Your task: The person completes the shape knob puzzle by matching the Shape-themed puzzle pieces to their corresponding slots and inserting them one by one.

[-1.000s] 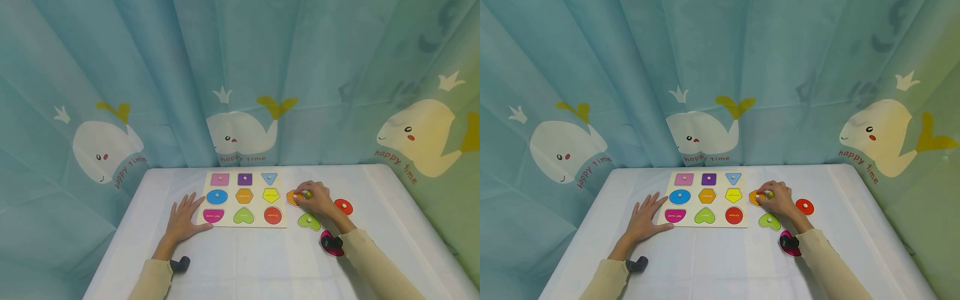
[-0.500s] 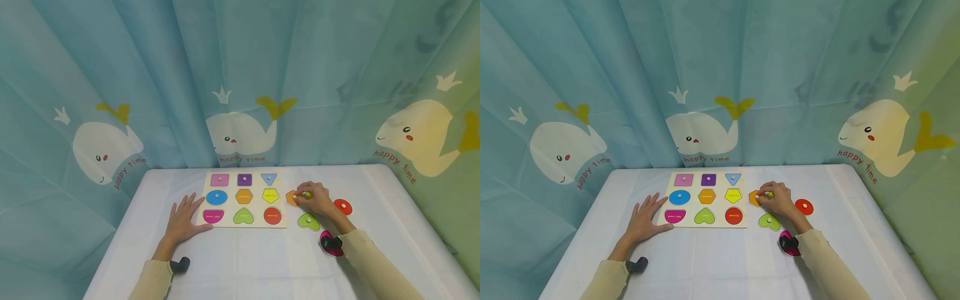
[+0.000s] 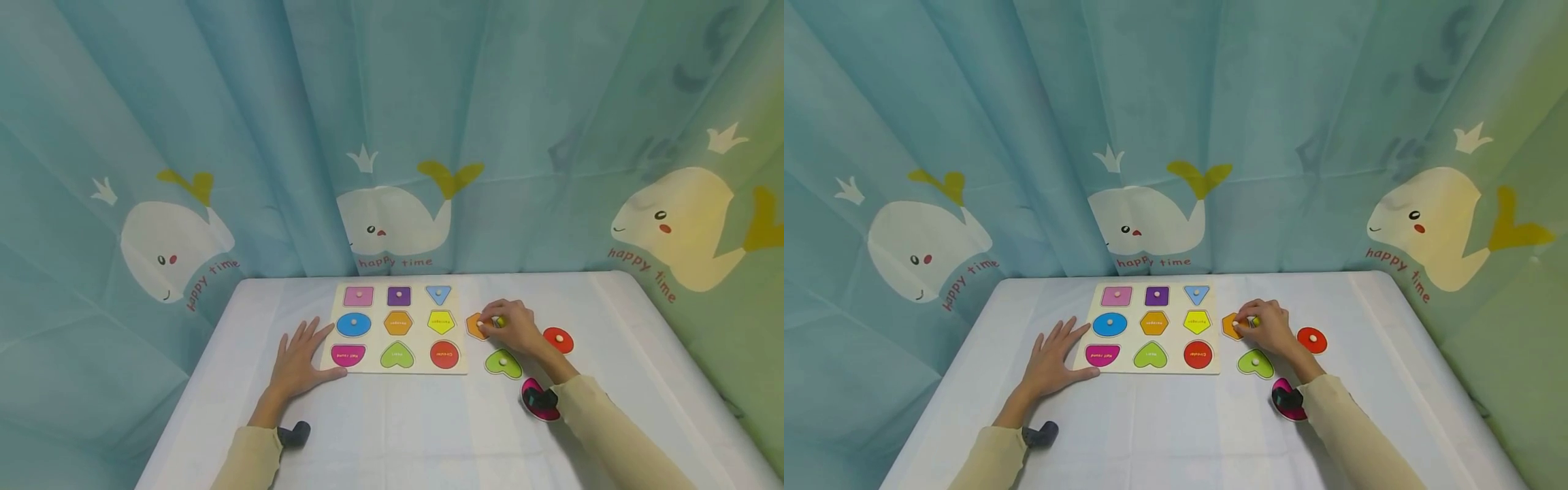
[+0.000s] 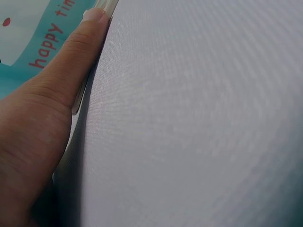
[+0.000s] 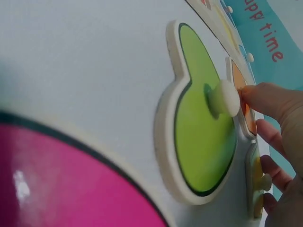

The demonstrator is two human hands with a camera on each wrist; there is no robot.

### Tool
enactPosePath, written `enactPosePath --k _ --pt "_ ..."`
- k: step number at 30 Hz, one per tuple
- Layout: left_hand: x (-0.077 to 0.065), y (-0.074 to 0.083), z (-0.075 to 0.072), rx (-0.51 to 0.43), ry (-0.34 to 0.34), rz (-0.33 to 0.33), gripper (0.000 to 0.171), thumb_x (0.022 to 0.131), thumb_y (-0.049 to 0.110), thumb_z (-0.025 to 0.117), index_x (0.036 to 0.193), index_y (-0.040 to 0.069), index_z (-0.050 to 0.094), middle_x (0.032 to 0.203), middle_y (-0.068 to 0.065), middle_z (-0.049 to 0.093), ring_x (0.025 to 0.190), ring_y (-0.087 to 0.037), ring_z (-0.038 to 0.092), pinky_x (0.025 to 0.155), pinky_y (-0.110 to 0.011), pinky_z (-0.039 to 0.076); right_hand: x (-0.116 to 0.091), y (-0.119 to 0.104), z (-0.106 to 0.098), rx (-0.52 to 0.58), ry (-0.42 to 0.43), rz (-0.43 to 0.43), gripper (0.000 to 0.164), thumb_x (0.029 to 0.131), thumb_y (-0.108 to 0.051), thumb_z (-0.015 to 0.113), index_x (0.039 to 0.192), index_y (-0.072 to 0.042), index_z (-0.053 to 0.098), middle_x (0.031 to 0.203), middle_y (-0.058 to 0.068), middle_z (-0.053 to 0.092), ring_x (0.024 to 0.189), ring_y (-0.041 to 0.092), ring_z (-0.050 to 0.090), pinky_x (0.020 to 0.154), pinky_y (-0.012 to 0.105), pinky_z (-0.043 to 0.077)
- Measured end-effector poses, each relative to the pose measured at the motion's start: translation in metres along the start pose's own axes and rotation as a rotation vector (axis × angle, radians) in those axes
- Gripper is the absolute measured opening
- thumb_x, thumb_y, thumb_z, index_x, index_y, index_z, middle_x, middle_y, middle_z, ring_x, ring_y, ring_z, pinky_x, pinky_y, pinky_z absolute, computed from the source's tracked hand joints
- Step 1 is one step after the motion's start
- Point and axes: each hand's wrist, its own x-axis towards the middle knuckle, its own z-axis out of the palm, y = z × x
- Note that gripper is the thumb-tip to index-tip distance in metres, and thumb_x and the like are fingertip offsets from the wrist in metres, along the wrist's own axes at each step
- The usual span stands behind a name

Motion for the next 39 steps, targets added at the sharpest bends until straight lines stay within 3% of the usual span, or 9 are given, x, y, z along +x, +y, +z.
enactPosePath --k 7,16,22,33,39 --pt "-0.002 0.003 -0.003 0.002 -0.007 0.000 0.103 0.072 0.066 0.080 0.157 0.020 0.044 0.168 -0.015 0.027 0.155 -0.043 0.015 0.119 -0.073 0.004 0.004 -0.013 -0.008 -0.009 0.020 -0.046 0.005 0.088 -0.019 0.083 0.092 -0.016 0.080 0.114 0.011 0.072 0.109 0.036 0.055 0.094 0.065 0.034" --pt "-0.001 0.002 -0.004 0.008 -0.009 -0.003 0.103 0.073 0.066 0.080 0.158 0.020 0.043 0.168 -0.015 0.026 0.155 -0.043 0.014 0.119 -0.072 0.004 0.019 -0.040 -0.010 0.060 0.067 -0.119 0.006 0.086 -0.014 0.083 0.090 -0.012 0.080 0.111 0.012 0.073 0.108 0.037 0.058 0.094 0.067 0.036" --pt "-0.002 0.001 -0.003 0.008 -0.012 -0.004 0.103 0.073 0.066 0.080 0.158 0.020 0.043 0.168 -0.015 0.026 0.155 -0.043 0.014 0.119 -0.072 0.003 0.027 -0.056 0.001 0.083 0.079 -0.136 0.005 0.085 -0.014 0.082 0.088 -0.012 0.080 0.108 0.011 0.074 0.108 0.037 0.058 0.093 0.068 0.038" --pt "-0.001 0.002 -0.003 0.003 -0.007 0.001 0.103 0.073 0.066 0.080 0.157 0.020 0.043 0.168 -0.015 0.027 0.155 -0.043 0.014 0.119 -0.072 0.003 0.040 -0.089 0.026 0.105 0.024 -0.051 0.009 0.088 -0.021 0.081 0.093 -0.013 0.081 0.116 0.011 0.070 0.114 0.036 0.052 0.099 0.067 0.035" --pt "-0.001 0.002 -0.004 0.006 -0.002 -0.001 0.103 0.072 0.067 0.080 0.157 0.020 0.044 0.168 -0.015 0.027 0.155 -0.043 0.014 0.119 -0.072 0.003 0.043 -0.103 0.040 0.119 0.007 -0.057 0.008 0.088 -0.018 0.081 0.093 -0.011 0.081 0.118 0.012 0.070 0.116 0.036 0.053 0.102 0.068 0.035"
